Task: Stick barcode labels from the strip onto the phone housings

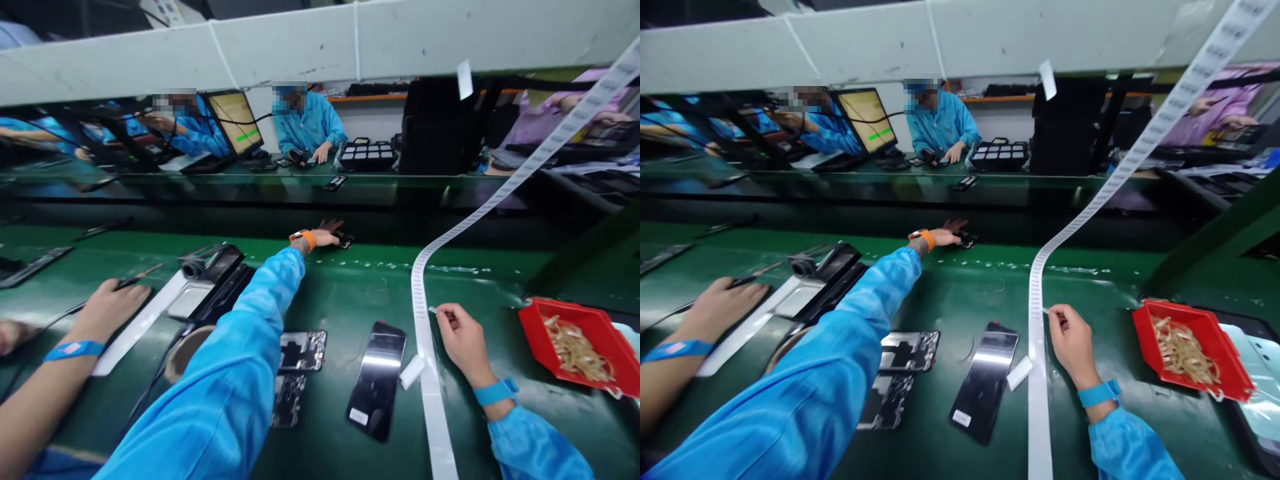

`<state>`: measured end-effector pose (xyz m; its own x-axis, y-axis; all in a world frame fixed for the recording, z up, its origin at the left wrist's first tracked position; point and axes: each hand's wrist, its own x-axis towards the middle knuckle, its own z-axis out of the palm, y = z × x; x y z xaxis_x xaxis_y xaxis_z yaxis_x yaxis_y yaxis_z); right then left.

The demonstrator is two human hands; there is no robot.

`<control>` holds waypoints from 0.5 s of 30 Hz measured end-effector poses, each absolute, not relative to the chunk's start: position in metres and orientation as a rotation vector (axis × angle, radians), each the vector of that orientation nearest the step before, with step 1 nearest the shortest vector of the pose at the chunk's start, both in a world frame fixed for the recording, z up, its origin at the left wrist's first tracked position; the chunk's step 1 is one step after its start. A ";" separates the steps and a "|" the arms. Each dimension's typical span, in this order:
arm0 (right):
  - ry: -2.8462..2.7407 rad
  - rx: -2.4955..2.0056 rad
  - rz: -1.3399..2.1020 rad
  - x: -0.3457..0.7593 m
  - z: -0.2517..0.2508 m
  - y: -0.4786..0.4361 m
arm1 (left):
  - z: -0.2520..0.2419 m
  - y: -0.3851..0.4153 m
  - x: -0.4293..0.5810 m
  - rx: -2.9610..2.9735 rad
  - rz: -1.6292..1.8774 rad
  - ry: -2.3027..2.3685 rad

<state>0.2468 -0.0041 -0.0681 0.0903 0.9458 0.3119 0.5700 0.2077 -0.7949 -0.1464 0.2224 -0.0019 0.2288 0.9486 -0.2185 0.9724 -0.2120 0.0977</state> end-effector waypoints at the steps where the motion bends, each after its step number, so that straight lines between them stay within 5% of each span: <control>1: -1.584 -1.465 0.529 0.246 -0.068 -0.004 | -0.007 0.228 -0.148 2.277 -0.192 1.816; 8: -1.568 -1.465 0.536 0.244 -0.069 -0.004 | -0.023 0.236 -0.169 2.355 -0.142 1.774; 15: -1.568 -1.482 0.572 0.247 -0.068 0.000 | -0.028 0.195 -0.146 2.073 0.333 2.026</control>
